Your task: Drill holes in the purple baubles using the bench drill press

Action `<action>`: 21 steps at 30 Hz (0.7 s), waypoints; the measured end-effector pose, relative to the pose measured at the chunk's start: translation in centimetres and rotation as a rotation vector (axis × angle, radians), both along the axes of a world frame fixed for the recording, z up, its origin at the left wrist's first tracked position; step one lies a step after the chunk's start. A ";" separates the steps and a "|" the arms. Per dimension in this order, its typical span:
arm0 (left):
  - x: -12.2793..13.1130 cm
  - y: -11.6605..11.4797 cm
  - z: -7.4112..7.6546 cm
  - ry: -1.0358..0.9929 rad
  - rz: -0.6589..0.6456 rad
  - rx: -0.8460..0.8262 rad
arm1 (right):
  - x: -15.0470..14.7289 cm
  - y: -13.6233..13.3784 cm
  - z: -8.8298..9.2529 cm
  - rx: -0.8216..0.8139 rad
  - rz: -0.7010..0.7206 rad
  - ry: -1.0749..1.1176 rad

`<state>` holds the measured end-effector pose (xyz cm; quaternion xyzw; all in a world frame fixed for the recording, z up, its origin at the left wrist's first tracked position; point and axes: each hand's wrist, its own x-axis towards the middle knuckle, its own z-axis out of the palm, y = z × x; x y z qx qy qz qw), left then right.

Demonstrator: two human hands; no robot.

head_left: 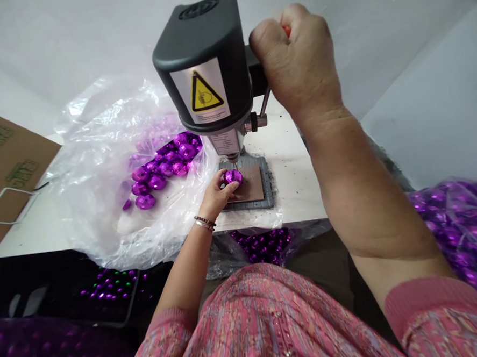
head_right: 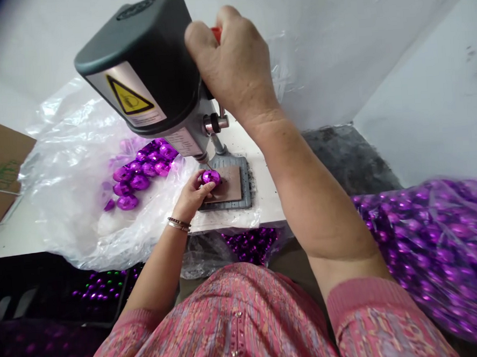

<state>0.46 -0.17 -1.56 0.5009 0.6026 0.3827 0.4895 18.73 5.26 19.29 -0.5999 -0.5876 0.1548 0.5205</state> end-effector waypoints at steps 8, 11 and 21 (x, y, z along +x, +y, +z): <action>0.7 0.7 1.6 0.482 -0.121 0.113 | 0.1 -0.1 0.2 -0.023 0.011 -0.011; 1.1 1.1 2.1 0.550 -0.189 0.161 | 0.1 -0.1 0.1 -0.021 0.006 -0.017; 1.2 0.9 1.3 0.442 -0.177 0.095 | 0.2 -0.9 -0.9 0.098 0.024 0.013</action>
